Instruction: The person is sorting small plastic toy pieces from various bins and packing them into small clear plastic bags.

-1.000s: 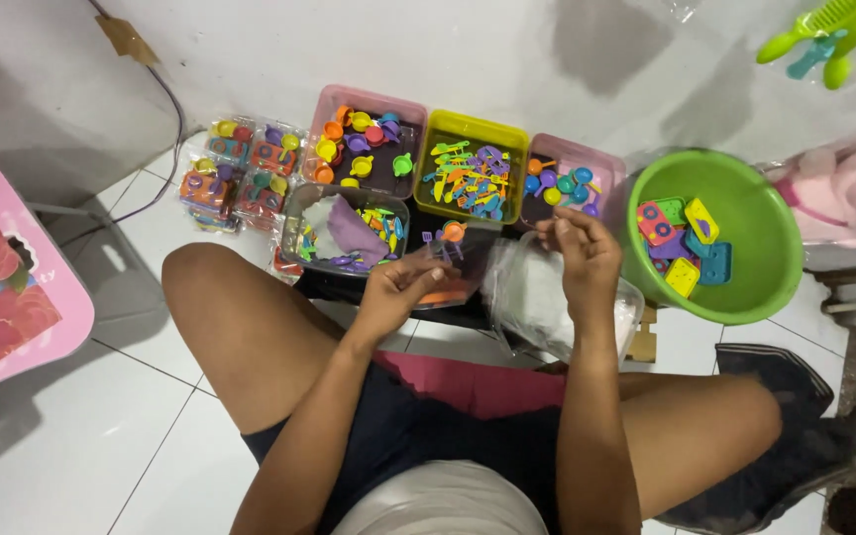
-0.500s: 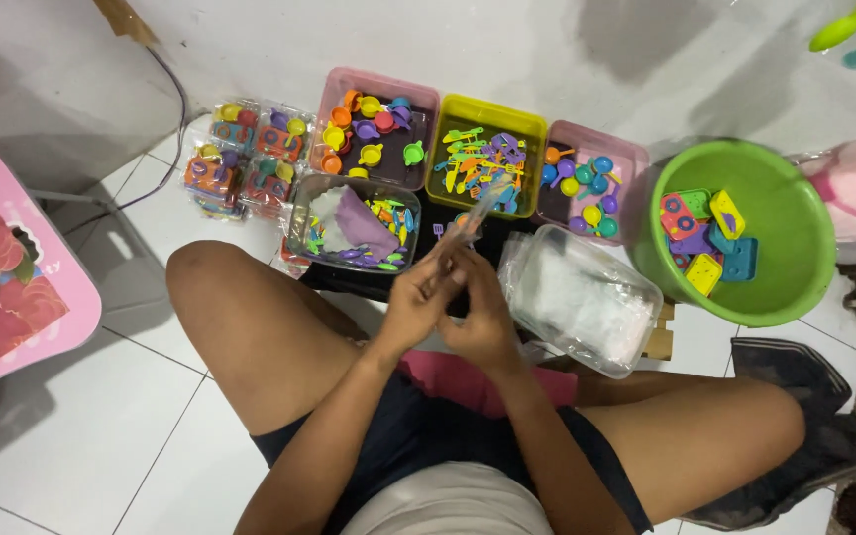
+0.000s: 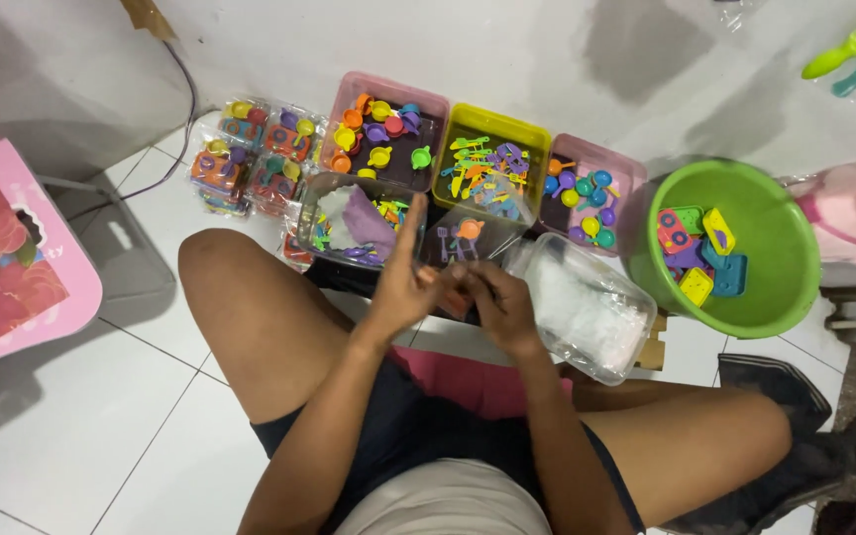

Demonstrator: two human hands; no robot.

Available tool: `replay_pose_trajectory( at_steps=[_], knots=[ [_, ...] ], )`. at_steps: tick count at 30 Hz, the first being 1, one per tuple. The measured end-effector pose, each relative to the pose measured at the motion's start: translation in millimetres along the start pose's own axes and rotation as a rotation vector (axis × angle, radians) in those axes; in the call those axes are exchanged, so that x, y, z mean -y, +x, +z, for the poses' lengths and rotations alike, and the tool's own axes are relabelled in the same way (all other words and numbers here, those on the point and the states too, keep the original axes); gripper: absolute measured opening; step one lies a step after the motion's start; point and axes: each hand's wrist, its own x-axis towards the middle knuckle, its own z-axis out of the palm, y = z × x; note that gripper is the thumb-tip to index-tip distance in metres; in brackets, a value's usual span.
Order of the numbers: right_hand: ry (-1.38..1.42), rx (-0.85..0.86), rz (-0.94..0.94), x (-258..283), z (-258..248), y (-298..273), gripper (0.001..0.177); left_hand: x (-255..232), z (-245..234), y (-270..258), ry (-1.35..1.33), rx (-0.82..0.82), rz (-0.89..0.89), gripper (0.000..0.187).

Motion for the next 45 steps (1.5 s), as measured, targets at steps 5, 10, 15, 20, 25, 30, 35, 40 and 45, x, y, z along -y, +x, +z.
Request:
replay_pose_trajectory(
  at_steps=[5, 10, 15, 20, 25, 30, 35, 40, 45],
  knots=[
    [0.01, 0.19, 0.03, 7.0, -29.7, 12.0, 0.016, 36.0, -12.4, 6.2, -0.653, 0.07, -0.272, 0.065],
    [0.041, 0.16, 0.065, 7.6, -25.0, 20.6, 0.026, 2.6, -11.3, 9.5, -0.665, -0.034, -0.368, 0.029],
    [0.271, -0.188, 0.229, -77.9, -10.2, 21.4, 0.048, -7.4, -10.6, 10.0, -0.706, -0.17, -0.351, 0.02],
    [-0.369, 0.1, 0.05, -106.3, 15.1, 5.8, 0.015, 5.1, -12.2, 7.1, -0.674, -0.188, -0.393, 0.022],
    [-0.891, 0.162, -0.265, -124.5, 35.4, 1.7, 0.025, 3.0, -13.9, 2.3, -0.635, -0.184, -0.377, 0.031],
    [-1.024, 0.082, -0.447, -134.5, 35.0, -0.9, 0.009, -0.4, -8.5, 0.0, -0.576, -0.178, -0.37, 0.025],
    [-0.5, -0.167, -0.215, -68.4, 21.9, -1.9, 0.006, -9.1, -4.1, 0.9, -0.586, -0.22, -0.388, 0.02],
    [-0.309, -0.382, 0.078, -107.0, -3.1, -2.5, 0.01, -3.7, -0.8, 1.0, -0.561, -0.194, -0.322, 0.02],
    [-0.466, -0.519, -0.026, -86.4, -41.2, -2.6, 0.016, -2.3, 2.3, 0.9, -0.57, -0.162, -0.306, 0.019]
  ],
)
